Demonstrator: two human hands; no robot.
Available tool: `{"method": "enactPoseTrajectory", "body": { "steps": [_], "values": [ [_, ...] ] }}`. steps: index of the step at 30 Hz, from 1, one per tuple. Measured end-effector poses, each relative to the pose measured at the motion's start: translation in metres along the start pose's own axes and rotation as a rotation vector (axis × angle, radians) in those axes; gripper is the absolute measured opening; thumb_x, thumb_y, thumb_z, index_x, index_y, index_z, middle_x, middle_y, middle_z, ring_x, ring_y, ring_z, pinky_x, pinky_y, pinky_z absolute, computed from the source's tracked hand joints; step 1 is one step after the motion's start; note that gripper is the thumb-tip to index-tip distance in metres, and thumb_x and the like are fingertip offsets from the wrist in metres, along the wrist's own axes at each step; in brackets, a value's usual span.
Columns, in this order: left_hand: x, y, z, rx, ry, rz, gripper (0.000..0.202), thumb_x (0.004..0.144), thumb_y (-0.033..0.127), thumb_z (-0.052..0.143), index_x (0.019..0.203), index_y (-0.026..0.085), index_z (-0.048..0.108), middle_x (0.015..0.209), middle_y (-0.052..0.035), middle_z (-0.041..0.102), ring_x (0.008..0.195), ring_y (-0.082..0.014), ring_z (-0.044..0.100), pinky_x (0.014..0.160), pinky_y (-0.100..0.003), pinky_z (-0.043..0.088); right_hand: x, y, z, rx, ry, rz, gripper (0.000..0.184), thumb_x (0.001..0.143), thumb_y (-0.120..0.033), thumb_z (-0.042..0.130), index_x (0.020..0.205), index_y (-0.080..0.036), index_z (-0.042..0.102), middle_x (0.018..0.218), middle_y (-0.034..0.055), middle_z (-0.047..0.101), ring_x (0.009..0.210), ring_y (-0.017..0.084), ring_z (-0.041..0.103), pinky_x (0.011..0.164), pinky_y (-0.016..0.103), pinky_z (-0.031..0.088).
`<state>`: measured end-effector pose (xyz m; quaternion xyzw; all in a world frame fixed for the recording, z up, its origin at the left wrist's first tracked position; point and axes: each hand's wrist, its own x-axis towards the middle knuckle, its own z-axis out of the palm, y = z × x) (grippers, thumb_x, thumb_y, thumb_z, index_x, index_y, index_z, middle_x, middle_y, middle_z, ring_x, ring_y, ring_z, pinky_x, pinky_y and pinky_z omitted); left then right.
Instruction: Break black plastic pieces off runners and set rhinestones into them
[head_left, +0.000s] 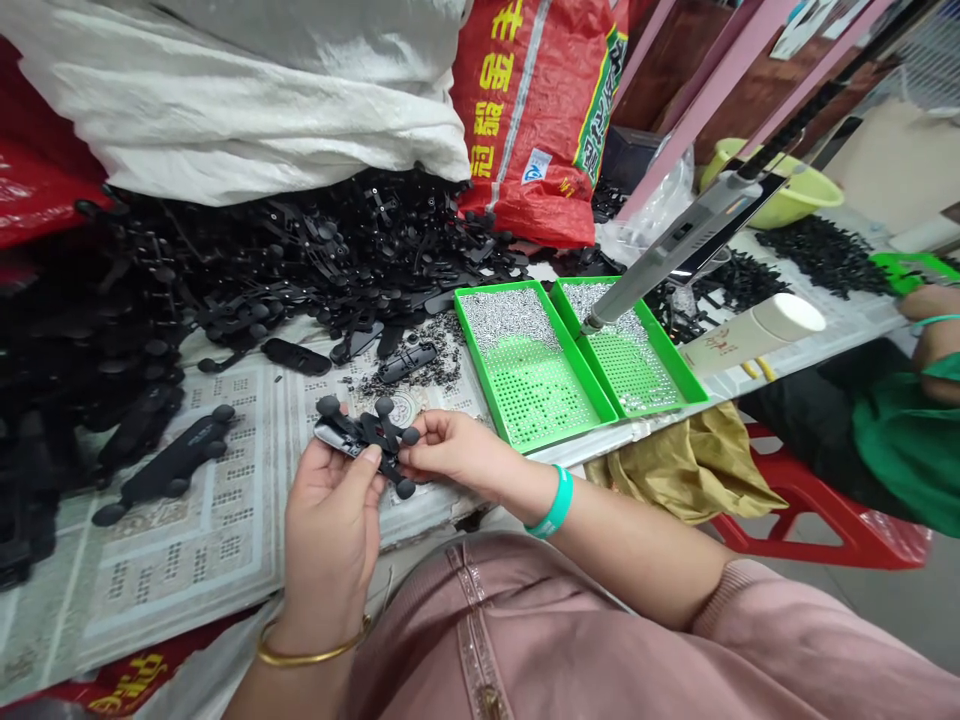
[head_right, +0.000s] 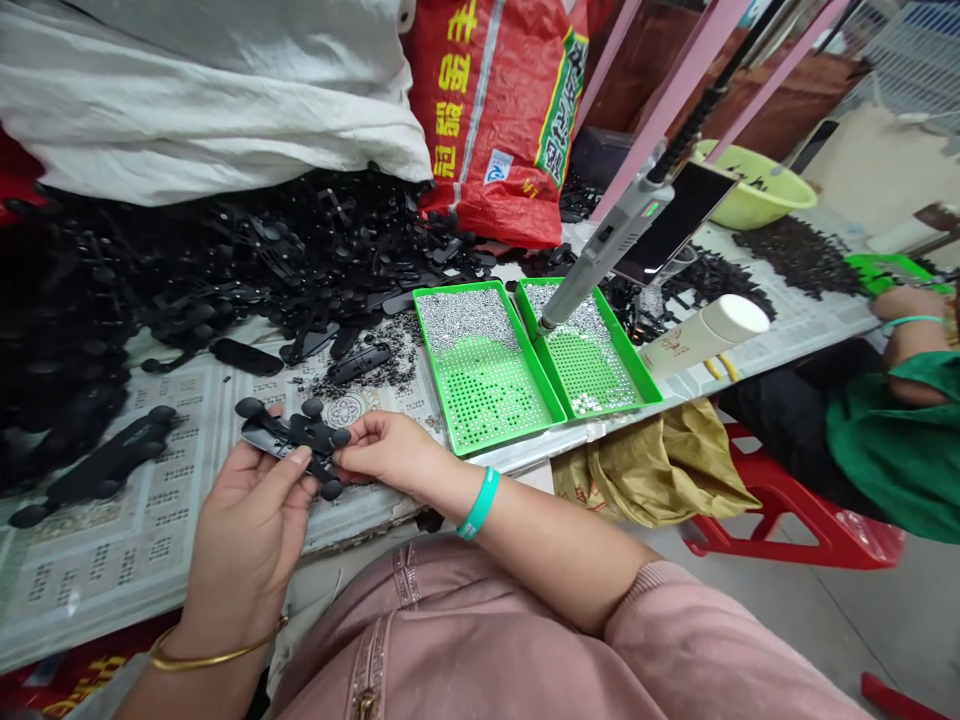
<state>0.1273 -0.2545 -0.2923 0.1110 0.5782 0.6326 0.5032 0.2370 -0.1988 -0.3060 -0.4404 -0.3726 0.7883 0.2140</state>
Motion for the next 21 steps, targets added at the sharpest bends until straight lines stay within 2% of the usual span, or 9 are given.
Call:
{"method": "enactPoseTrajectory", "body": {
  "steps": [4,9,12,14,16,18,21],
  "values": [
    [-0.002,-0.002,0.000,-0.026,-0.015,0.027,0.043,0.067,0.014,0.071,0.107,0.029,0.064,0.118,0.0002,0.064,0.104,-0.0154,0.058,0.071,-0.016,0.049,-0.002,-0.004,0.004,-0.021,0.057,0.070,0.013,0.070,-0.004,0.056,0.068,-0.015,0.049,0.050,-0.0061,0.057,0.046,0.005,0.054,0.053,0.016,0.045],
    [-0.002,-0.003,0.002,-0.043,-0.053,0.055,0.060,0.068,0.012,0.069,0.121,0.036,0.056,0.131,0.0008,0.056,0.114,-0.0179,0.054,0.076,-0.019,0.051,-0.002,-0.001,0.001,-0.123,0.079,-0.033,0.017,0.065,-0.002,0.056,0.066,-0.016,0.046,0.047,-0.0093,0.049,0.041,0.004,0.046,0.043,0.013,0.036],
    [0.000,-0.003,0.000,-0.050,-0.060,0.020,0.066,0.067,0.013,0.070,0.126,0.036,0.052,0.127,-0.0010,0.059,0.107,-0.0169,0.059,0.067,-0.016,0.051,-0.003,-0.006,-0.007,-0.229,0.028,-0.023,0.011,0.070,-0.008,0.059,0.071,-0.016,0.051,0.052,-0.0068,0.052,0.046,0.005,0.049,0.047,0.016,0.039],
    [0.002,-0.004,-0.003,-0.038,-0.057,-0.010,0.069,0.067,0.013,0.070,0.128,0.036,0.050,0.126,-0.0017,0.060,0.099,-0.0151,0.061,0.058,-0.013,0.049,-0.004,-0.016,-0.012,-0.329,0.070,-0.082,0.007,0.074,-0.013,0.059,0.080,-0.015,0.057,0.059,-0.0044,0.056,0.050,0.006,0.051,0.051,0.018,0.041],
    [0.002,-0.004,-0.006,-0.034,-0.078,-0.021,0.071,0.066,0.014,0.071,0.130,0.037,0.048,0.128,-0.0021,0.058,0.097,-0.0146,0.061,0.056,-0.013,0.049,-0.004,-0.027,-0.014,-0.395,0.125,-0.185,0.015,0.076,-0.019,0.061,0.090,-0.015,0.060,0.069,-0.0022,0.059,0.056,0.006,0.052,0.056,0.019,0.044],
    [0.002,-0.005,-0.007,-0.034,-0.106,-0.033,0.073,0.067,0.015,0.071,0.131,0.037,0.046,0.130,-0.0030,0.056,0.098,-0.0158,0.061,0.060,-0.017,0.051,0.000,-0.034,-0.014,-0.417,0.086,-0.228,0.019,0.075,-0.024,0.065,0.091,-0.015,0.061,0.073,-0.0010,0.060,0.061,0.007,0.054,0.059,0.020,0.044],
    [0.001,-0.006,-0.008,-0.002,-0.126,-0.058,0.071,0.067,0.018,0.071,0.131,0.035,0.046,0.131,-0.0053,0.055,0.096,-0.0173,0.062,0.061,-0.021,0.054,0.007,-0.036,-0.012,-0.437,-0.048,-0.193,0.018,0.071,-0.028,0.069,0.080,-0.014,0.061,0.069,-0.0018,0.059,0.060,0.007,0.052,0.057,0.020,0.042]
  ]
}}
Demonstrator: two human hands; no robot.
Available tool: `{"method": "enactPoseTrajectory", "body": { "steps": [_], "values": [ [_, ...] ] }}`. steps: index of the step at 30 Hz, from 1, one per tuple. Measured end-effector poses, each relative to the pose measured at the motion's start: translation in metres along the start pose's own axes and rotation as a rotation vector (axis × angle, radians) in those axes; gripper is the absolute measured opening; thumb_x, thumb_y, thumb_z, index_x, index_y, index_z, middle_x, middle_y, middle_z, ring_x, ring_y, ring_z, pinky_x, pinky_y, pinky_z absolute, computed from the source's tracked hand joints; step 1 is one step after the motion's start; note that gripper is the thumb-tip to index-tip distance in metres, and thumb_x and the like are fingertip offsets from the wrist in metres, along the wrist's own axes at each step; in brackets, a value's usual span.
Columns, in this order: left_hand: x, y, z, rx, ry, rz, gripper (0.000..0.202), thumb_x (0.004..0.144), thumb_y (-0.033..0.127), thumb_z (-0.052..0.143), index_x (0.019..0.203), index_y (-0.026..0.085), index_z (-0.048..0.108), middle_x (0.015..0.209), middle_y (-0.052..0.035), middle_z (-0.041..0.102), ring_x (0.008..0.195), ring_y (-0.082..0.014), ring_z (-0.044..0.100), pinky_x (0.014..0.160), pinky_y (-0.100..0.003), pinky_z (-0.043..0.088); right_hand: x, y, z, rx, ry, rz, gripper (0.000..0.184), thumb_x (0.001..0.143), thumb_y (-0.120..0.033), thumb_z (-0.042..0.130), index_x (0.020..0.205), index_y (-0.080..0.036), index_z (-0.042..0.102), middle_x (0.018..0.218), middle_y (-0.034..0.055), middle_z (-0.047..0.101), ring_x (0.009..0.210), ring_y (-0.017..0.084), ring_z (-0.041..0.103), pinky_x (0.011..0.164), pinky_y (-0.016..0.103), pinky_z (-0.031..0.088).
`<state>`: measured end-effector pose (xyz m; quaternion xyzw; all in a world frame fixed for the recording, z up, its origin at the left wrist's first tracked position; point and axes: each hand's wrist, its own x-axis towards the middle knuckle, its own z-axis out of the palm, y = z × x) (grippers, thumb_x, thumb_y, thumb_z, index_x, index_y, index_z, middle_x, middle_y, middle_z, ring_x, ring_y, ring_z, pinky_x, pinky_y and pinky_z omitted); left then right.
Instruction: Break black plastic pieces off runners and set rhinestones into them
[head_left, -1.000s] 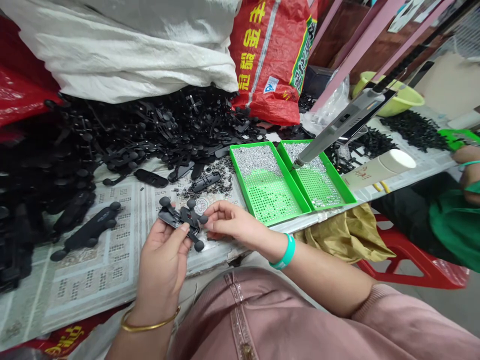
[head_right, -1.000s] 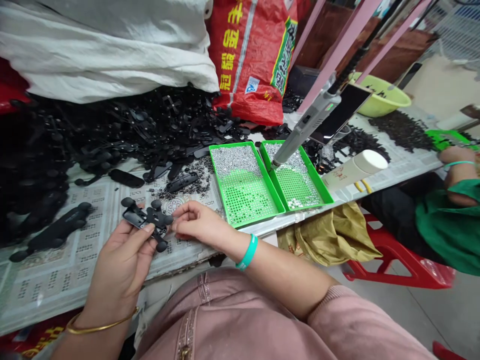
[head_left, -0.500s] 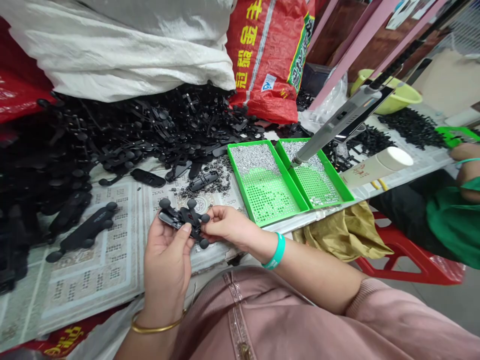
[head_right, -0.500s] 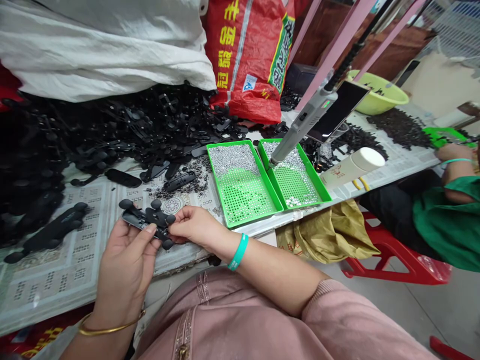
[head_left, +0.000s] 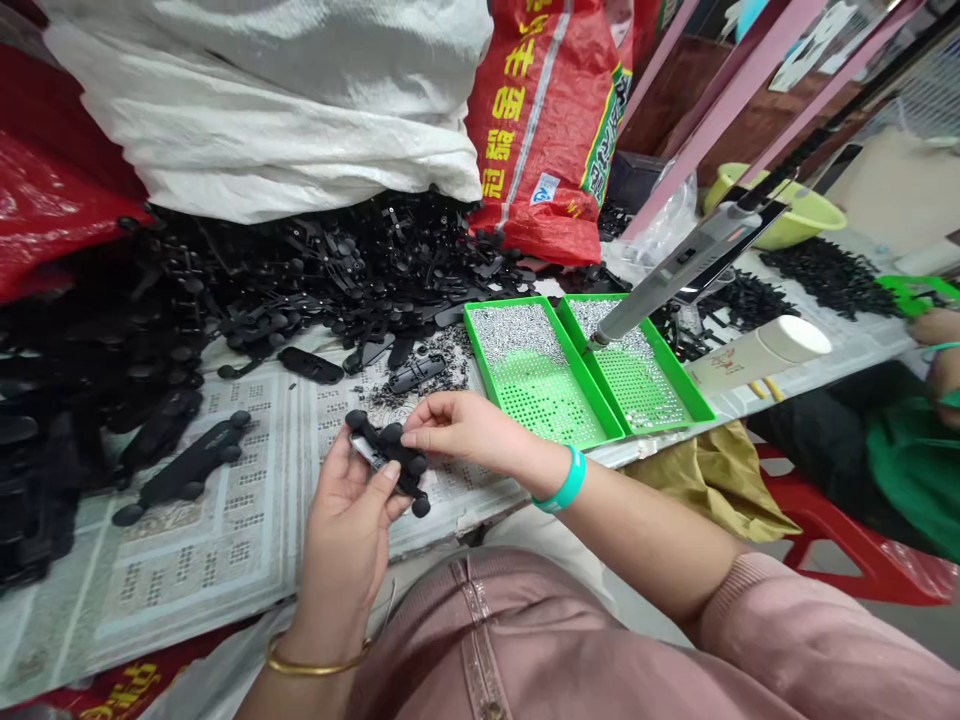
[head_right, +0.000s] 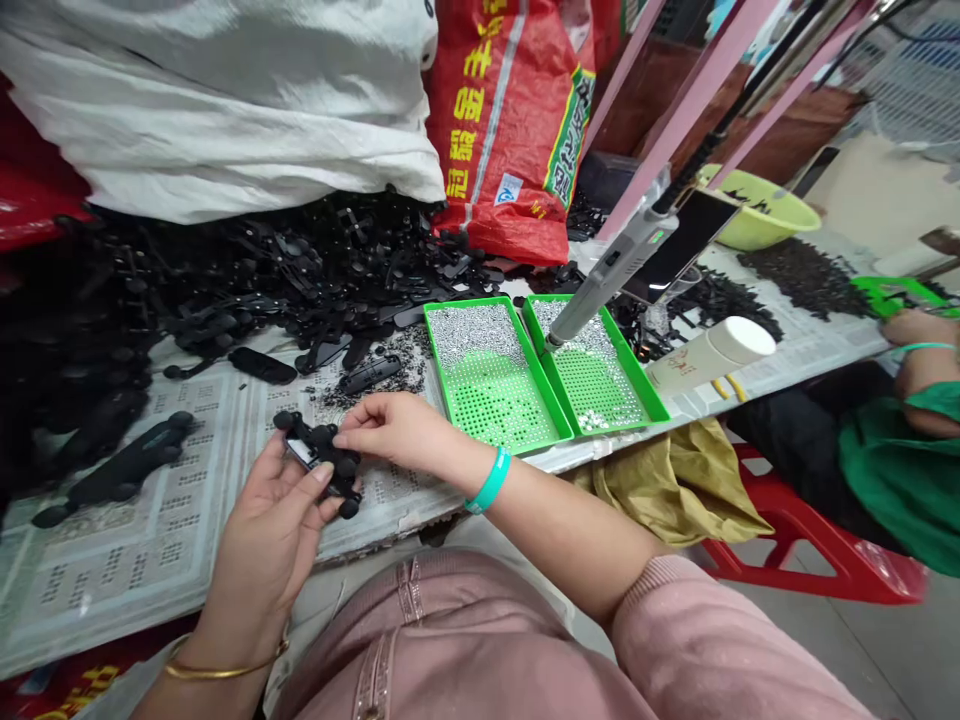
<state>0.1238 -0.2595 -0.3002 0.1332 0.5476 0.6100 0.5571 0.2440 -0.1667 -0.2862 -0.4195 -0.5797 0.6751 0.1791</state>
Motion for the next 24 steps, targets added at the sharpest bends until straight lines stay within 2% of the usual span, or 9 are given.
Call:
{"method": "enactPoseTrajectory", "body": {
  "steps": [7,14,17,20,24],
  "values": [
    [0.000,0.000,-0.001,0.029,-0.025,-0.039,0.067,0.064,0.018,0.073,0.127,0.030,0.050,0.130,-0.0061,0.055,0.090,-0.0161,0.062,0.057,-0.021,0.054,0.003,0.009,0.007,-0.012,-0.017,-0.011,0.016,0.071,-0.026,0.068,0.074,-0.014,0.058,0.065,-0.0037,0.055,0.057,0.006,0.049,0.055,0.020,0.039],
    [0.000,0.002,-0.004,0.002,-0.114,-0.164,0.067,0.064,0.020,0.074,0.126,0.028,0.051,0.125,-0.0073,0.058,0.088,-0.0170,0.063,0.056,-0.022,0.054,0.002,0.008,0.007,0.082,-0.017,0.082,0.017,0.070,-0.025,0.069,0.071,-0.014,0.055,0.060,-0.0055,0.052,0.049,0.006,0.046,0.048,0.019,0.038],
    [-0.002,-0.001,-0.003,0.032,-0.097,-0.131,0.069,0.064,0.020,0.074,0.128,0.027,0.049,0.128,-0.0074,0.057,0.088,-0.0164,0.063,0.055,-0.021,0.054,0.003,0.011,0.007,0.059,-0.015,0.104,0.016,0.070,-0.023,0.068,0.069,-0.015,0.054,0.059,-0.0056,0.051,0.048,0.006,0.045,0.047,0.020,0.038],
    [-0.001,-0.007,-0.001,0.064,-0.054,-0.044,0.069,0.065,0.020,0.073,0.129,0.027,0.048,0.130,-0.0075,0.056,0.096,-0.0181,0.062,0.056,-0.020,0.053,0.004,0.015,0.007,0.005,0.014,0.095,0.017,0.069,-0.022,0.069,0.071,-0.016,0.053,0.059,-0.0060,0.050,0.048,0.006,0.045,0.046,0.019,0.036],
    [0.002,-0.010,-0.002,0.081,-0.013,0.013,0.073,0.062,0.022,0.075,0.130,0.024,0.047,0.128,-0.0102,0.057,0.107,-0.0234,0.058,0.059,-0.022,0.054,0.001,0.016,0.010,-0.166,0.112,-0.056,0.021,0.066,-0.021,0.071,0.078,-0.018,0.055,0.064,-0.0054,0.053,0.056,0.007,0.048,0.052,0.018,0.037]
  ]
}}
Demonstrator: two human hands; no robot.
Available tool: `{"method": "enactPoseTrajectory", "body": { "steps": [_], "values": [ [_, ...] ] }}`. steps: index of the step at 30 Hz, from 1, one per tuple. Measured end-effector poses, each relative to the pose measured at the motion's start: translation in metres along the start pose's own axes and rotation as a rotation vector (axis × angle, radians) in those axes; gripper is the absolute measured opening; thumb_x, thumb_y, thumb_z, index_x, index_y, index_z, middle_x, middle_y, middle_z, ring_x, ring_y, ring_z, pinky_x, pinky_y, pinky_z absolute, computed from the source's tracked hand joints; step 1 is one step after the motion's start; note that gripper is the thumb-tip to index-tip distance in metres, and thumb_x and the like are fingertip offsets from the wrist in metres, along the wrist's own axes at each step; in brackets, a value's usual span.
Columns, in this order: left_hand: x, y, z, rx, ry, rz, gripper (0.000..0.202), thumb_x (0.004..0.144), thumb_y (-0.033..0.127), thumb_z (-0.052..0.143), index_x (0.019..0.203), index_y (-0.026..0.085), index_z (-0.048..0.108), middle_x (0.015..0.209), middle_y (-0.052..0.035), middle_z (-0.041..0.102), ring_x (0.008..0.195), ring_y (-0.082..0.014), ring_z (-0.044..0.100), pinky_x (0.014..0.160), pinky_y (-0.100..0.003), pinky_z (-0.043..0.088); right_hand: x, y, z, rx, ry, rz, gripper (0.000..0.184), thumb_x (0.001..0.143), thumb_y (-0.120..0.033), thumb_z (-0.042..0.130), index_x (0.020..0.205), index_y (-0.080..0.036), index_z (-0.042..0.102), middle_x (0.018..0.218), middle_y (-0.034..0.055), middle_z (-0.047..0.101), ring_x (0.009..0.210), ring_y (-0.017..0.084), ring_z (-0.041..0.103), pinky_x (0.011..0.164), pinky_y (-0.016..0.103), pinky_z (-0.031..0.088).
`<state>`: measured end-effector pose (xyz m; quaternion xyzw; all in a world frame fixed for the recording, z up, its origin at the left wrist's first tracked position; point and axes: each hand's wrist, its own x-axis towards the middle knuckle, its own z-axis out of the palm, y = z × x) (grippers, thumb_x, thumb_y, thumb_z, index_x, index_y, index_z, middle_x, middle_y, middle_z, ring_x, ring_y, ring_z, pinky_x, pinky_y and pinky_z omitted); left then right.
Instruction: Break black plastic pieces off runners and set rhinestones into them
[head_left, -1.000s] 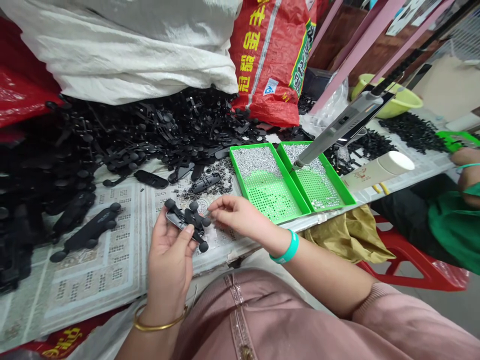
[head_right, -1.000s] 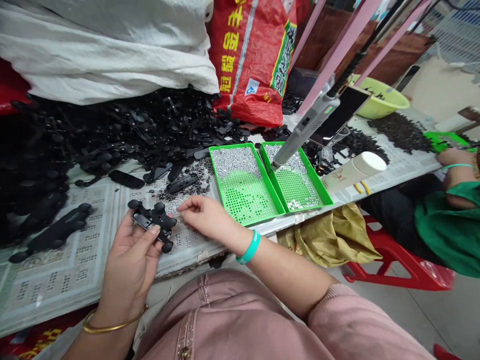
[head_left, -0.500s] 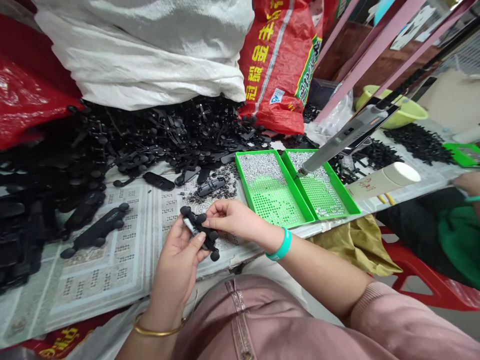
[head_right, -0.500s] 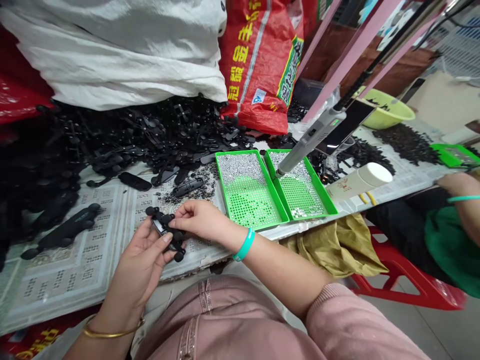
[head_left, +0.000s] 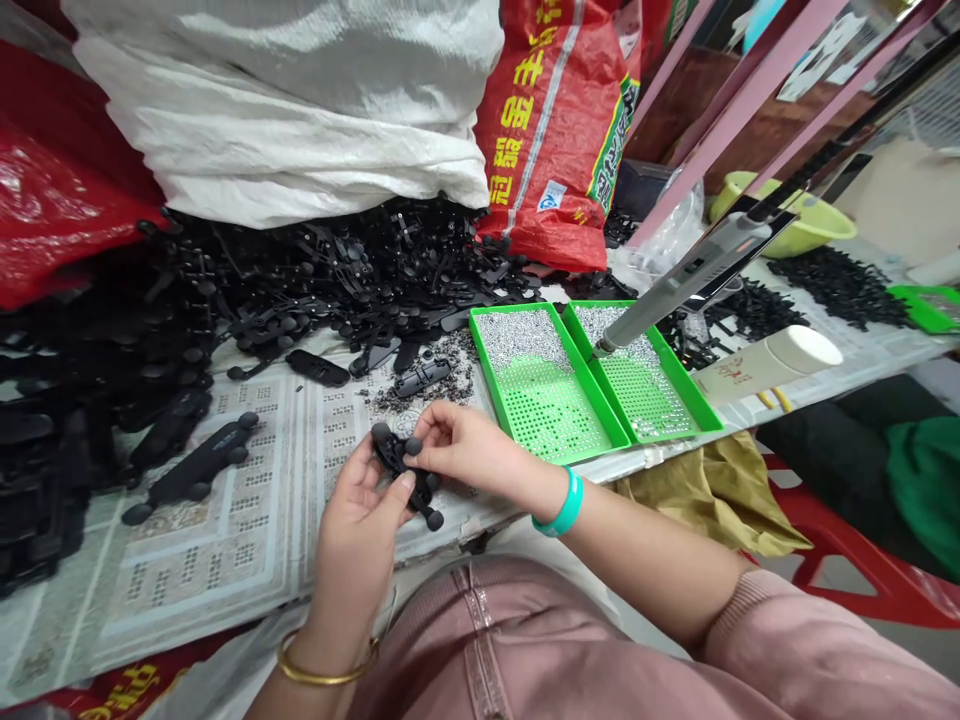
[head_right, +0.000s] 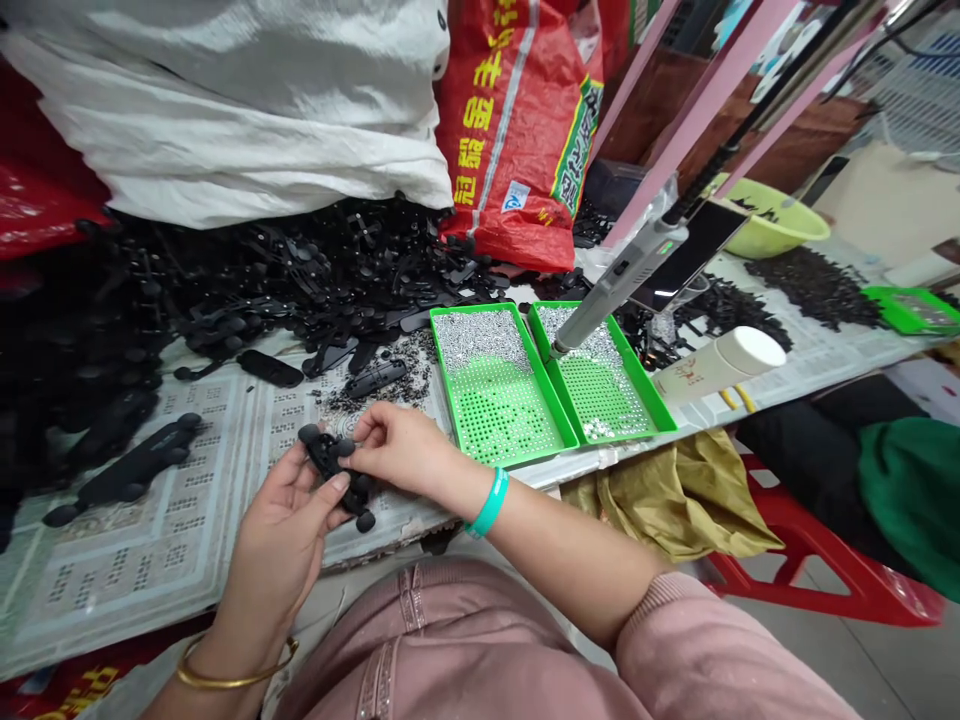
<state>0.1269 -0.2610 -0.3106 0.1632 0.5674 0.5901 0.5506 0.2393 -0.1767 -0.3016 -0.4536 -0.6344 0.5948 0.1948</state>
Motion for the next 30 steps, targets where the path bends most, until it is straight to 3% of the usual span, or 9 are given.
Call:
{"method": "enactPoseTrajectory", "body": {
  "steps": [5,8,10,12,14,18,24,27,30],
  "values": [
    [0.000,0.008,-0.004,-0.029,0.022,-0.120,0.070,0.058,0.023,0.078,0.122,0.025,0.050,0.119,-0.0094,0.062,0.102,-0.0253,0.062,0.060,-0.025,0.054,-0.003,-0.004,0.003,0.060,-0.088,0.023,0.015,0.072,-0.020,0.067,0.085,-0.016,0.061,0.064,-0.0047,0.055,0.058,0.008,0.051,0.055,0.019,0.040],
    [0.001,0.013,-0.008,-0.048,0.046,-0.148,0.068,0.056,0.022,0.079,0.116,0.025,0.050,0.102,-0.0067,0.069,0.089,-0.0260,0.067,0.063,-0.030,0.055,0.011,-0.012,-0.012,-0.143,-0.198,-0.054,0.014,0.074,-0.028,0.067,0.083,-0.017,0.065,0.069,-0.0026,0.063,0.062,0.010,0.057,0.059,0.020,0.043],
    [0.001,0.016,-0.009,-0.068,0.062,-0.147,0.063,0.055,0.021,0.078,0.112,0.025,0.051,0.090,-0.0044,0.070,0.080,-0.0268,0.069,0.060,-0.031,0.055,0.029,-0.022,-0.032,-0.504,-0.087,-0.217,0.015,0.081,-0.032,0.061,0.082,-0.019,0.068,0.080,0.0002,0.068,0.072,0.013,0.060,0.068,0.023,0.044],
    [0.001,0.017,-0.009,-0.085,0.086,-0.142,0.059,0.055,0.018,0.077,0.108,0.025,0.052,0.086,-0.0028,0.070,0.076,-0.0271,0.070,0.058,-0.030,0.054,0.052,-0.031,-0.052,-0.904,0.221,-0.293,0.017,0.085,-0.027,0.054,0.094,-0.020,0.067,0.095,0.0056,0.068,0.089,0.018,0.059,0.079,0.030,0.044],
    [0.002,0.018,-0.007,-0.096,0.098,-0.145,0.055,0.056,0.015,0.074,0.106,0.025,0.053,0.086,-0.0022,0.070,0.075,-0.0265,0.070,0.057,-0.030,0.054,0.075,-0.036,-0.066,-0.987,0.270,-0.296,0.020,0.081,-0.016,0.056,0.097,-0.014,0.066,0.102,0.0136,0.066,0.099,0.025,0.056,0.085,0.037,0.042],
    [0.004,0.019,-0.006,-0.099,0.109,-0.163,0.051,0.061,0.011,0.068,0.108,0.026,0.054,0.091,-0.0029,0.070,0.076,-0.0242,0.070,0.058,-0.029,0.055,0.101,-0.038,-0.075,-0.996,0.205,-0.330,0.016,0.077,-0.011,0.057,0.087,-0.012,0.069,0.095,0.0133,0.067,0.099,0.024,0.056,0.090,0.036,0.040],
    [0.011,0.026,-0.006,-0.174,0.097,-0.117,0.043,0.065,0.014,0.069,0.103,0.025,0.055,0.108,-0.0046,0.066,0.087,-0.0247,0.069,0.063,-0.029,0.055,0.062,-0.035,-0.063,-0.735,0.254,-0.202,0.024,0.086,-0.023,0.049,0.102,-0.015,0.064,0.084,0.0060,0.068,0.072,0.014,0.060,0.069,0.027,0.048],
    [0.014,0.027,-0.001,-0.215,0.042,-0.071,0.041,0.064,0.016,0.072,0.099,0.025,0.052,0.111,-0.0034,0.064,0.090,-0.0247,0.068,0.067,-0.031,0.055,0.029,-0.026,-0.045,-0.062,0.138,-0.009,0.021,0.083,-0.021,0.052,0.100,-0.015,0.063,0.071,0.0006,0.062,0.054,0.008,0.053,0.056,0.023,0.046],
    [0.015,0.026,0.004,-0.219,-0.013,-0.018,0.044,0.064,0.017,0.073,0.100,0.025,0.050,0.098,-0.0006,0.065,0.089,-0.0234,0.067,0.066,-0.033,0.056,0.007,-0.015,-0.029,0.242,0.083,0.049,0.015,0.078,-0.019,0.058,0.091,-0.015,0.063,0.066,-0.0020,0.058,0.048,0.005,0.047,0.051,0.021,0.041]
  ]
}}
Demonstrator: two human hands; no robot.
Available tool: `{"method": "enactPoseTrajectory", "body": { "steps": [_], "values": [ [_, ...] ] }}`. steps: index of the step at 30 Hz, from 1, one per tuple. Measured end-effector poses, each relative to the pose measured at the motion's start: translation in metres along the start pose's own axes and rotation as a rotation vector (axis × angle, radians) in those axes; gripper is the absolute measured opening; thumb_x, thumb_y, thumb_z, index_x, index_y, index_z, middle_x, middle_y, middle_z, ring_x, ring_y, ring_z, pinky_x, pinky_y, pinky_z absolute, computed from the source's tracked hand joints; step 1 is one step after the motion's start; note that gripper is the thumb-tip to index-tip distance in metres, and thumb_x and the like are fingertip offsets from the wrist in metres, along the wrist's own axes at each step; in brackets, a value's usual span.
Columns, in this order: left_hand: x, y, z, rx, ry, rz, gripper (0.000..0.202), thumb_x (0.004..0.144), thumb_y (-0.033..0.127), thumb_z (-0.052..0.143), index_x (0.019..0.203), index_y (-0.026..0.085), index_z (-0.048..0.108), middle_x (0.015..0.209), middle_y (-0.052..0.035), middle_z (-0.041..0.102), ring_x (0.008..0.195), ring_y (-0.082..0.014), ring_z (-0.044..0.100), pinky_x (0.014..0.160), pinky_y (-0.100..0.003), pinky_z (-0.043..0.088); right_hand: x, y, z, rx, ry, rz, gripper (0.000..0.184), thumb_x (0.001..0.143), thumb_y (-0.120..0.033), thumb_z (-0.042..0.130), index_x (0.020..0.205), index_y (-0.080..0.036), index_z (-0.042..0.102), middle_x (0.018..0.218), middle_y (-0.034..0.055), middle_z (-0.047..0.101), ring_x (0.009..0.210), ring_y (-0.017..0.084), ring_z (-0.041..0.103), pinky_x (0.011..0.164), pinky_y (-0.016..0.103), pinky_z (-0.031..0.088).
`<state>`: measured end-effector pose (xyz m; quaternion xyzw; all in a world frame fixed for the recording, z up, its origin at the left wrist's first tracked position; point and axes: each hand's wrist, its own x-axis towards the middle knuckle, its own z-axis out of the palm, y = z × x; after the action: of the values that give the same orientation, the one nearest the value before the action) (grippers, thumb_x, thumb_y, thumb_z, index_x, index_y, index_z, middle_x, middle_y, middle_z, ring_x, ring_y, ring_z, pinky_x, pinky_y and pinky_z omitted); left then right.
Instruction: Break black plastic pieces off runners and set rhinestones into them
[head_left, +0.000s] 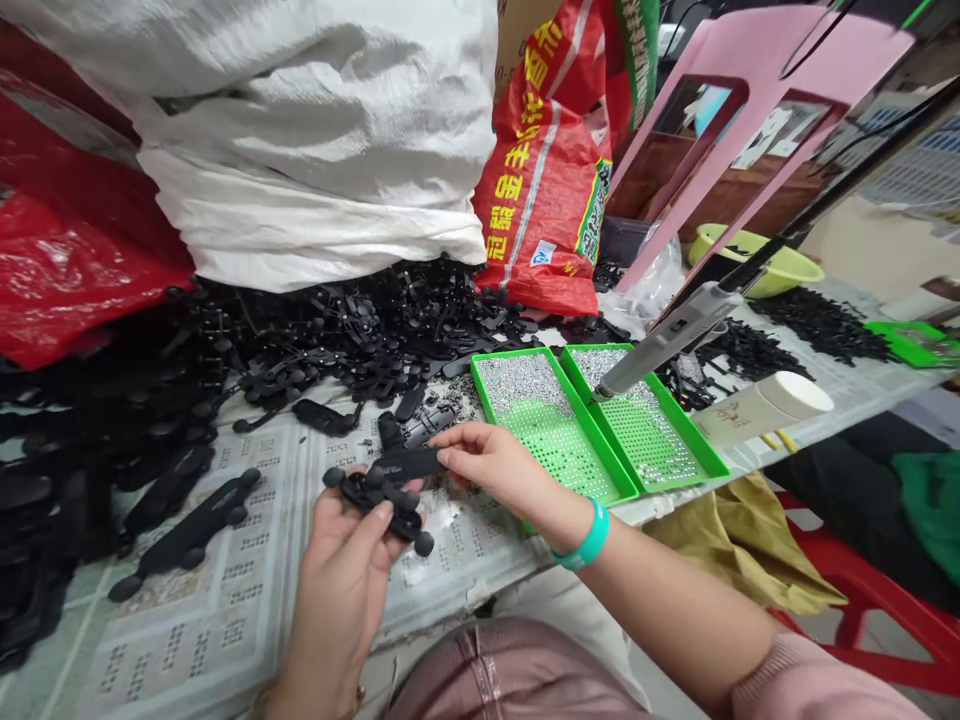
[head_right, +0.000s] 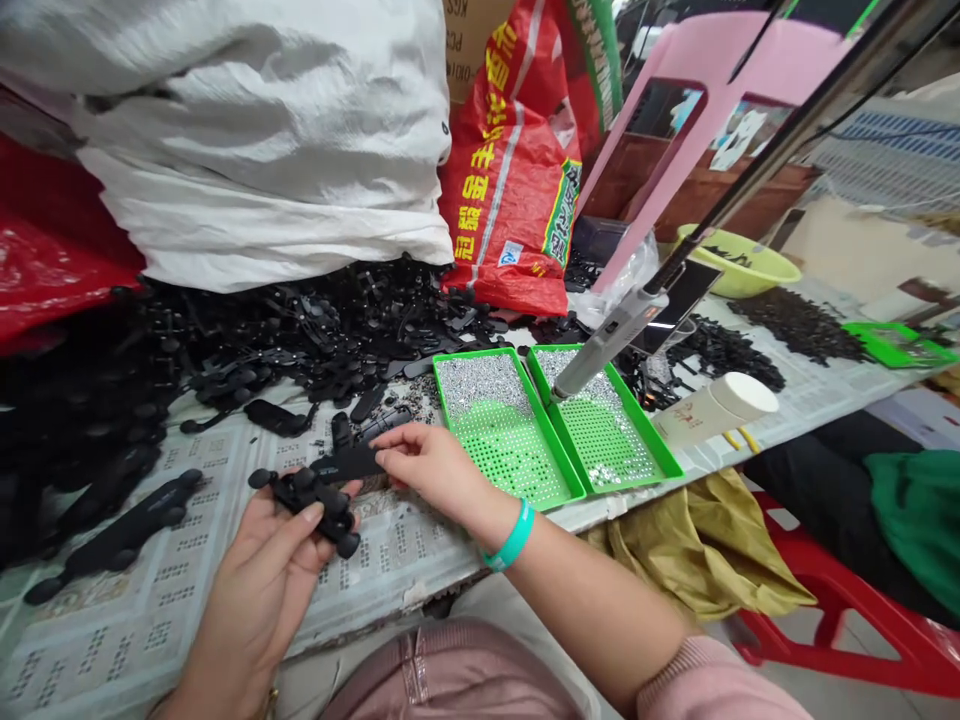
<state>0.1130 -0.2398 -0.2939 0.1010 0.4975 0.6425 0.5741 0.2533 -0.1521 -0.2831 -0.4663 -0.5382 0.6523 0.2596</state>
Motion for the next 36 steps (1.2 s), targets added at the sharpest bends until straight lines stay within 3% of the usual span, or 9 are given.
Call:
{"method": "enactPoseTrajectory", "body": {
  "steps": [5,8,11,14,17,20,24,29,36],
  "values": [
    [-0.002,-0.007,0.001,0.008,0.008,0.034,0.045,0.063,0.015,0.073,0.099,0.025,0.048,0.089,0.0007,0.064,0.079,-0.0203,0.068,0.062,-0.032,0.056,-0.011,0.013,0.005,0.039,-0.019,-0.007,0.016,0.073,-0.021,0.063,0.088,-0.016,0.061,0.073,-0.0012,0.061,0.055,0.007,0.050,0.055,0.022,0.041],
    [-0.005,-0.009,0.000,-0.006,0.035,0.064,0.043,0.064,0.015,0.072,0.098,0.025,0.047,0.094,-0.0006,0.065,0.084,-0.0218,0.067,0.064,-0.033,0.056,-0.014,0.013,0.003,-0.034,0.035,-0.055,0.017,0.072,-0.018,0.063,0.088,-0.016,0.062,0.073,-0.0014,0.060,0.059,0.008,0.050,0.056,0.022,0.040],
    [-0.005,-0.010,0.000,-0.033,0.126,0.145,0.044,0.065,0.013,0.071,0.099,0.026,0.047,0.101,-0.0015,0.064,0.091,-0.0222,0.066,0.068,-0.035,0.056,-0.022,0.011,0.006,0.053,0.114,-0.046,0.020,0.069,-0.020,0.066,0.088,-0.017,0.059,0.067,-0.0040,0.054,0.057,0.007,0.048,0.055,0.022,0.037],
    [-0.002,-0.011,0.001,-0.023,0.204,0.200,0.051,0.066,0.015,0.071,0.108,0.030,0.046,0.102,-0.0017,0.064,0.094,-0.0198,0.064,0.072,-0.035,0.055,-0.030,0.011,0.017,0.189,0.056,-0.018,0.022,0.066,-0.024,0.069,0.083,-0.017,0.056,0.063,-0.0056,0.052,0.055,0.007,0.045,0.054,0.022,0.035],
    [-0.002,-0.014,0.004,-0.026,0.191,0.183,0.055,0.067,0.018,0.072,0.114,0.031,0.046,0.109,-0.0040,0.062,0.097,-0.0211,0.064,0.076,-0.036,0.055,-0.033,0.014,0.031,0.176,0.041,0.021,0.016,0.067,-0.022,0.068,0.076,-0.017,0.056,0.062,-0.0050,0.052,0.055,0.007,0.044,0.055,0.022,0.035],
    [-0.005,-0.016,0.006,-0.031,0.168,0.182,0.053,0.068,0.019,0.071,0.114,0.032,0.046,0.114,-0.0046,0.060,0.098,-0.0214,0.064,0.081,-0.039,0.053,-0.029,0.017,0.039,0.131,0.122,0.011,0.011,0.068,-0.019,0.066,0.074,-0.017,0.057,0.065,-0.0033,0.055,0.060,0.009,0.047,0.058,0.022,0.037],
    [-0.012,-0.016,0.005,-0.043,0.133,0.205,0.050,0.072,0.015,0.065,0.115,0.032,0.046,0.111,-0.0034,0.062,0.101,-0.0203,0.063,0.089,-0.042,0.050,-0.025,0.019,0.041,0.079,0.155,0.007,0.010,0.069,-0.022,0.067,0.073,-0.017,0.059,0.065,-0.0032,0.055,0.059,0.009,0.046,0.058,0.023,0.038],
    [-0.016,-0.017,0.001,-0.065,0.082,0.240,0.043,0.078,0.019,0.060,0.116,0.033,0.047,0.107,-0.0025,0.063,0.105,-0.0205,0.061,0.093,-0.044,0.047,-0.023,0.025,0.044,0.176,0.125,-0.002,0.013,0.069,-0.022,0.068,0.076,-0.017,0.058,0.066,-0.0041,0.054,0.060,0.009,0.048,0.060,0.023,0.039],
    [-0.014,-0.021,0.003,-0.022,0.134,0.260,0.039,0.079,0.024,0.062,0.113,0.033,0.045,0.107,-0.0022,0.060,0.105,-0.0182,0.059,0.090,-0.040,0.049,-0.026,0.024,0.043,0.073,0.137,-0.039,0.013,0.068,-0.021,0.068,0.070,-0.018,0.056,0.065,-0.0034,0.054,0.061,0.010,0.048,0.061,0.024,0.040]
  ]
}}
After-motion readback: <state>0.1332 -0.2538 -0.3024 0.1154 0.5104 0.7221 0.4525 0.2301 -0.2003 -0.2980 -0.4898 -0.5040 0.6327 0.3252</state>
